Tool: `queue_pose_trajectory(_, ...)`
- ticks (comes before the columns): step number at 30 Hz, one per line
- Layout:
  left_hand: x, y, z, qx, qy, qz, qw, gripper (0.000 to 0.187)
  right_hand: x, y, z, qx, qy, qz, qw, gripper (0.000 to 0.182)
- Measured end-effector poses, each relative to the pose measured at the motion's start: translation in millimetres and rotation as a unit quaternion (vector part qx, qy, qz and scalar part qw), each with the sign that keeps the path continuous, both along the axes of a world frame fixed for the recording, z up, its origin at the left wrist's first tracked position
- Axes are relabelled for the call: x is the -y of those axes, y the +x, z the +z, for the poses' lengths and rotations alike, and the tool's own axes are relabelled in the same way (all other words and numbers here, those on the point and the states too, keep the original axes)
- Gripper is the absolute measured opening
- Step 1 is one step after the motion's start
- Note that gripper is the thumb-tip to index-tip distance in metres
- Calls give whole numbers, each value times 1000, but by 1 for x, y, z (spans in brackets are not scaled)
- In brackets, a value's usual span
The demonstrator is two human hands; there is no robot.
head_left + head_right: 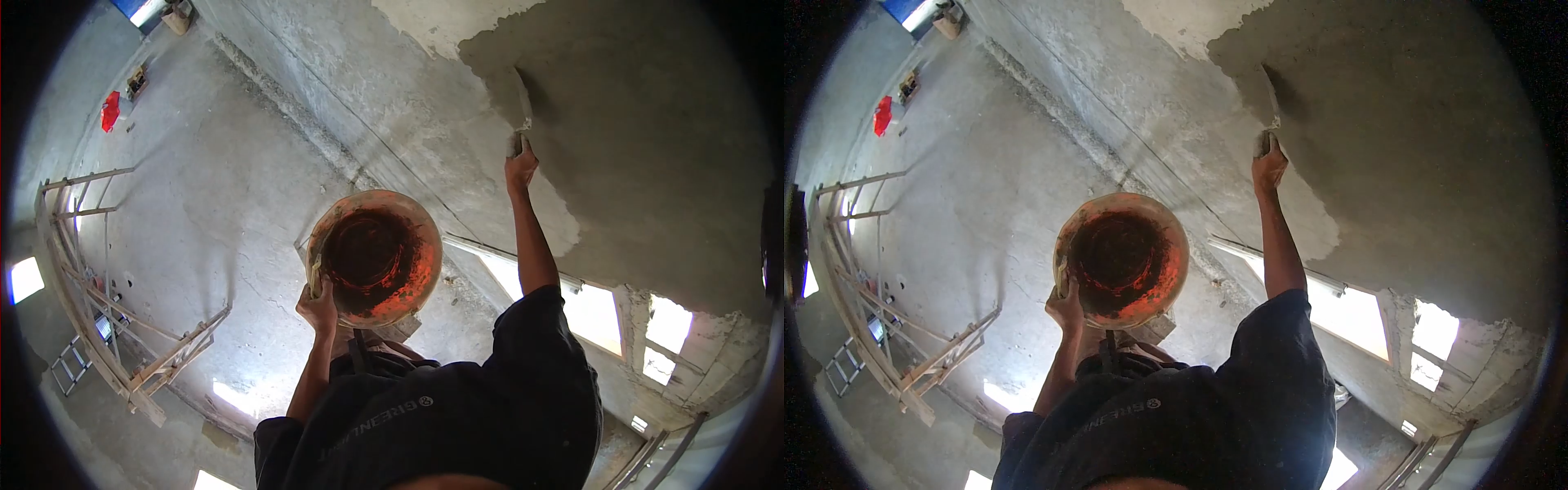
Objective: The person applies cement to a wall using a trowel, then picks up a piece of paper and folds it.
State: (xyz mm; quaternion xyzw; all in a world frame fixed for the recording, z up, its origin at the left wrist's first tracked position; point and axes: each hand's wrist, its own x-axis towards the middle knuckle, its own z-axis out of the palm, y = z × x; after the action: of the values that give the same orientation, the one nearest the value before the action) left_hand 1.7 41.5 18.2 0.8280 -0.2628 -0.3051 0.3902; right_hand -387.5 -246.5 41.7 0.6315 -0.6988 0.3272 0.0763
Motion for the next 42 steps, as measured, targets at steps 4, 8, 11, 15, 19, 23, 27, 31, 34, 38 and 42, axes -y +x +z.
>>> queue_pose_trajectory(4,2,-1,2,-7,-17,-2,1000,20,2,-14,-5,-49,-5,2,999,27)
queue_pose_trajectory(8,3,0,1,15,-29,-16,999,21,11,-35,3,-48,56,42,996,28)
queue_pose_trajectory(11,-1,1,-8,-9,-20,-6,1000,22,31,-66,16,-44,100,57,992,31)
queue_pose_trajectory(15,2,2,-1,12,-3,-22,1000,24,31,-54,82,-13,200,28,979,33)
queue_pose_trajectory(19,0,2,-6,35,-5,-13,999,24,46,-129,64,-175,81,62,979,35)
queue_pose_trajectory(23,1,2,-6,-1,-7,-17,1000,24,-5,-49,143,126,257,-47,957,35)
queue_pose_trajectory(27,0,4,-8,11,-17,-28,999,24,11,-69,70,-84,87,70,990,33)
queue_pose_trajectory(31,2,3,-4,17,-22,-23,999,24,26,-27,52,-26,153,34,987,29)
queue_pose_trajectory(34,-2,4,-13,15,1,-22,1000,24,32,-36,45,-57,186,4,981,29)
queue_pose_trajectory(38,0,3,-8,8,-1,-20,1000,25,30,-50,57,-118,74,31,990,33)
queue_pose_trajectory(42,-4,4,-17,22,-13,-21,999,25,15,-25,128,-2,54,6,999,34)
